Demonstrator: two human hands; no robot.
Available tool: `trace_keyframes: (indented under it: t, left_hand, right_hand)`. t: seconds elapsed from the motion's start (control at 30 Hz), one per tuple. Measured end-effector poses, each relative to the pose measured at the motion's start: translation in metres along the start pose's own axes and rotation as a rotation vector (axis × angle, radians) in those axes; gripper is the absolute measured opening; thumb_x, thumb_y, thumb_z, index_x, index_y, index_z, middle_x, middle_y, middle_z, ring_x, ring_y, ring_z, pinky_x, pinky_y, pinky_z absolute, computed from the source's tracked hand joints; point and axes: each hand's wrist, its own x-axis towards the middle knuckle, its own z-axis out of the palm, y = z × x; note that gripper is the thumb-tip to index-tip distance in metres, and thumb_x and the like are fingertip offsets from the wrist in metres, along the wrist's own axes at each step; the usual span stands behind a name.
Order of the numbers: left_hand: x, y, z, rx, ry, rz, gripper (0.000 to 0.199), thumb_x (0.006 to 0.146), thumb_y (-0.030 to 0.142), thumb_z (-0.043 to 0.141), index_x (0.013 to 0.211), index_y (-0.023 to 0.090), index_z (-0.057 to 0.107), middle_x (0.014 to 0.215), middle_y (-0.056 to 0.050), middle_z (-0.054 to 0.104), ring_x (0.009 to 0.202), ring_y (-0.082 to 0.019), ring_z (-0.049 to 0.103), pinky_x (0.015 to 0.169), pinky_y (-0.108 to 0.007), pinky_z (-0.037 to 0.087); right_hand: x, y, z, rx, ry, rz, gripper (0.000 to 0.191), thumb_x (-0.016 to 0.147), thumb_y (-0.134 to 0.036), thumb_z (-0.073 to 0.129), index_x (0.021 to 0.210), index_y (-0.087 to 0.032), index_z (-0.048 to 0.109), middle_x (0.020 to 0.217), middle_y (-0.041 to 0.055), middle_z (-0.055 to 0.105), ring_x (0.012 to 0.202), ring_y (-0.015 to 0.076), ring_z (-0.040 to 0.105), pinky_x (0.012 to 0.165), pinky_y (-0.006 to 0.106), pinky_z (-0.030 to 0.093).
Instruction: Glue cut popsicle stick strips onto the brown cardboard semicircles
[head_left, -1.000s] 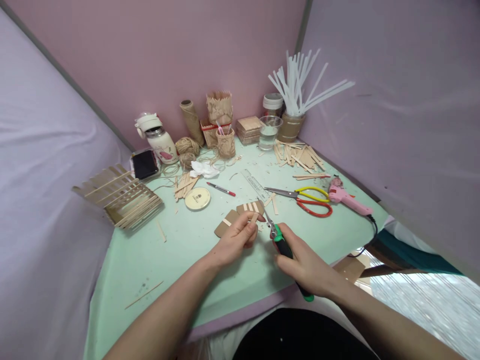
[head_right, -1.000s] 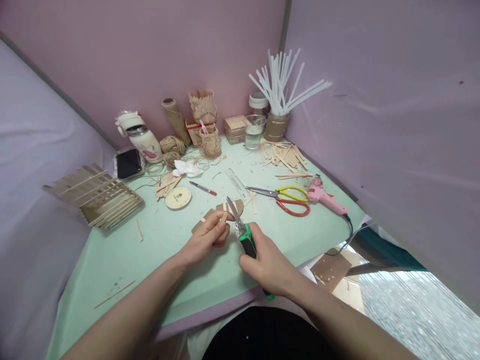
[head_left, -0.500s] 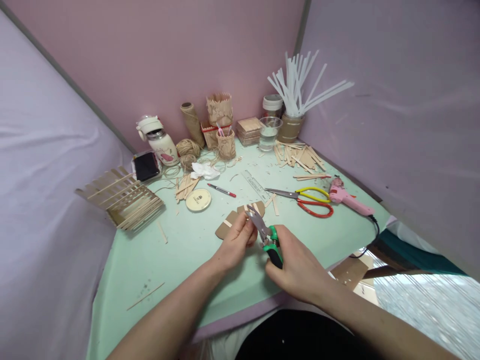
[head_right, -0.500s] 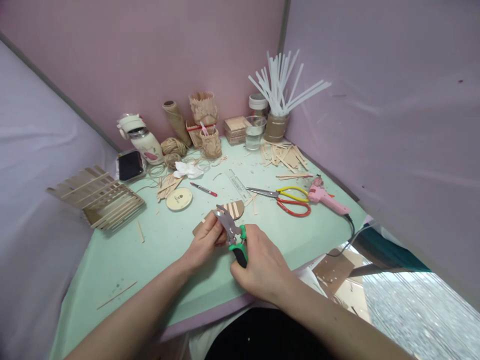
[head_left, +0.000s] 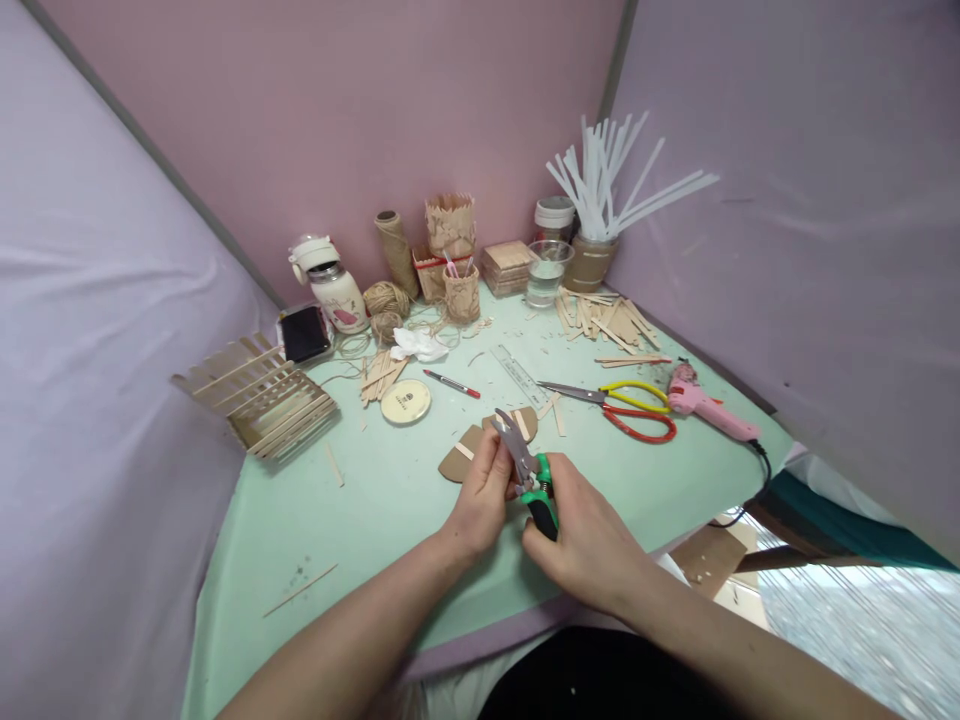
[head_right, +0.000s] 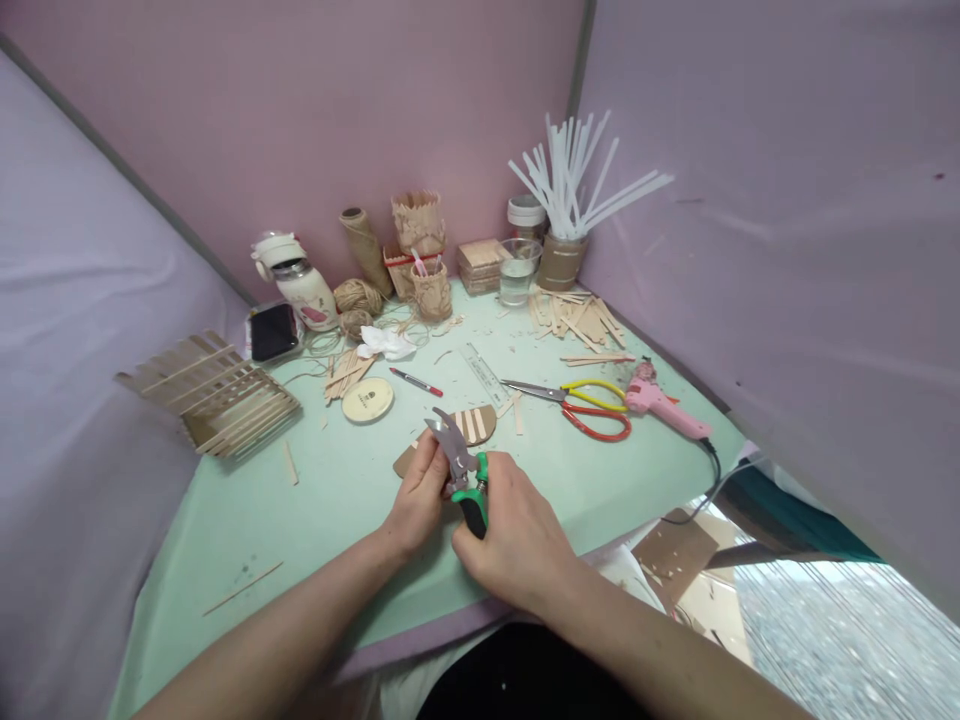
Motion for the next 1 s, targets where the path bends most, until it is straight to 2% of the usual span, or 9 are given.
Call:
trace_keyframes:
  t: [0.37,0.57,0.83,1.0]
  left_hand:
    - [0.0005,-0.0026,-0.0007,-0.037,0.016,-0.027,0.044,0.085,0.065,0.055,0.094,0.022,0.054,0.073,0.004,0.051,0.06,-0.009,0.042,0.056,-0.022,0.036]
    - [0.0008,-0.0029,-0.0004,-0.059,0.03,-0.036,0.049,0.081,0.067,0.058,0.103,0.022,0.057,0.071,0.005,0.049,0.06,-0.009,0.042,0.056,-0.021,0.037]
    - [0.0001,-0.0001,0.0024,-0.066,0.06,-0.035,0.052,0.078,0.069,0.061,0.096,0.021,0.056,0.072,0.004,0.052,0.06,-0.009,0.042,0.055,-0.021,0.037]
    - [0.0013,0.0025,0.0024,-0.09,0.007,-0.022,0.044,0.085,0.063,0.056,0.094,0.021,0.052,0.067,0.006,0.046,0.055,-0.007,0.033,0.052,-0.02,0.029]
  right_hand:
    - [0.0024,-0.0019,-0.0023,0.003,-0.037,0.009,0.024,0.073,-0.022,0.051,0.093,-0.024,0.037,0.087,0.0024,0.053,0.077,0.0209,0.053,0.067,0.033,0.039]
    - [0.0027,-0.0018,-0.0036,-0.004,-0.035,-0.007,0.024,0.072,-0.021,0.051,0.092,-0.024,0.037,0.087,0.003,0.053,0.077,0.0214,0.053,0.067,0.033,0.039]
    - [0.0037,-0.0014,0.0,-0.009,-0.054,0.009,0.024,0.072,-0.02,0.05,0.088,-0.025,0.033,0.083,0.0021,0.053,0.072,0.0208,0.053,0.064,0.032,0.036]
    - [0.0054,-0.0004,0.0022,0.073,-0.075,0.053,0.02,0.076,-0.024,0.047,0.089,-0.025,0.032,0.078,-0.0001,0.051,0.068,0.0202,0.052,0.062,0.032,0.035]
